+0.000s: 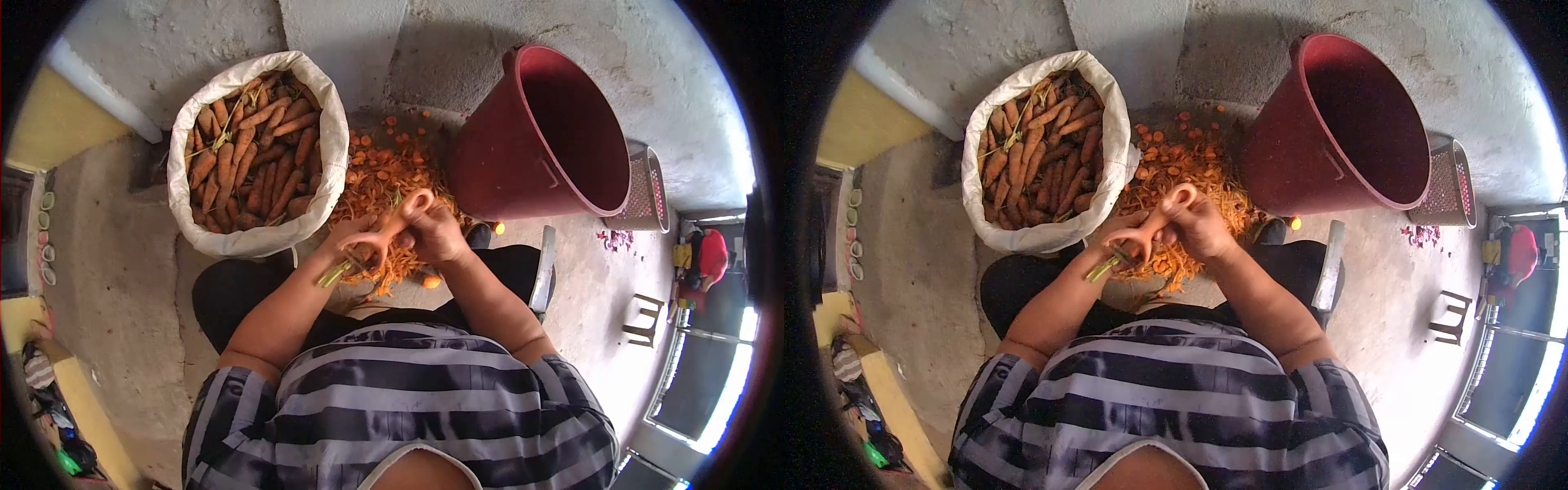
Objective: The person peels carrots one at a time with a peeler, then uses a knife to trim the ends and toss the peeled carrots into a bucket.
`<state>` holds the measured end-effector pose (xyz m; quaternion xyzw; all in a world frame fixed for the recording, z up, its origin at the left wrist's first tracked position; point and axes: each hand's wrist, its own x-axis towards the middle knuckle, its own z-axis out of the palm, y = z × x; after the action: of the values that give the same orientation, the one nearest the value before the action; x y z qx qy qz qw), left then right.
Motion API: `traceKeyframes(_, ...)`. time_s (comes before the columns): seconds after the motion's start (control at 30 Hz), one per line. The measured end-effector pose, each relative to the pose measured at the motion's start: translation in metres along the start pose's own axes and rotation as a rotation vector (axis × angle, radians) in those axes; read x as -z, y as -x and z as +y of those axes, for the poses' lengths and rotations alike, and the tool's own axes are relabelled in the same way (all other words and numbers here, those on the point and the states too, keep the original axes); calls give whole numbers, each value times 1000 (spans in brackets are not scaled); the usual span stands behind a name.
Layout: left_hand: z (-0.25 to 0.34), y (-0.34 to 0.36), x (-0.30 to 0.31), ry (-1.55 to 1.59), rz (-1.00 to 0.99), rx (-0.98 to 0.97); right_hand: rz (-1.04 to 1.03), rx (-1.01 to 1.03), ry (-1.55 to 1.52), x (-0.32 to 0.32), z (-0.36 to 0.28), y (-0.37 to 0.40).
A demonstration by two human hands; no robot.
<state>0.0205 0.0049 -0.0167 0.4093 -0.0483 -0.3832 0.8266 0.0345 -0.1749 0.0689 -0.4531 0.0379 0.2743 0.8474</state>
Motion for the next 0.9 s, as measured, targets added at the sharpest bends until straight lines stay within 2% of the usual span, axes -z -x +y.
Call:
traceKeyframes(0.03, -2, 0, 4, -97, 30, 48, -78, -35, -11, 3, 7, -3)
traceKeyframes(0.07, -9, 5, 4, -55, 87, 45, -87, -27, 9, 11, 11, -10)
traceKeyframes(0.17, -9, -4, -6, 374, 107, 148, 144, -20, -35, 53, 8, -28)
traceKeyframes(0.2, -8, -5, -5, 519, 100, 236, 310, 44, 3, 66, 0, -31)
traceKeyframes(0.3, 8, -1, -22, 458, 112, 211, 707, 220, 217, 111, -19, -34)
traceKeyframes(0.4, 11, 0, -27, 497, 145, 198, 664, 316, 39, 118, -20, -25)
traceKeyframes(0.5, 20, 0, -34, 409, 230, 202, 330, 214, 30, 48, -14, -7)
traceKeyframes(0.53, 1, -2, -20, 399, 183, 95, 255, 130, -5, 26, -11, -1)
traceKeyframes(0.57, 4, 4, -22, 215, 144, 34, 181, 49, -39, 10, -7, 3)
traceKeyframes(0.63, 16, 14, -26, -149, 61, -92, -40, -18, -92, 7, 7, -1)
traceKeyframes(0.67, 5, 10, -16, -39, 60, -40, -82, -23, -15, 15, 10, -7)
traceKeyframes(0.7, -5, 5, -5, 73, 65, 12, -2, -12, -13, 28, 11, -14)
traceKeyframes(0.77, 2, 0, -19, 523, 132, 186, 159, 11, -9, 66, 4, -29)
traceKeyframes(0.8, 2, 1, -17, 613, 61, 186, 309, 85, 109, 87, -2, -35)
traceKeyframes(0.83, 7, 2, -23, 579, 87, 188, 457, 159, 230, 109, -8, -38)
traceKeyframes(0.9, 21, 5, -38, 510, 140, 194, 706, 183, 52, 135, -18, -35)
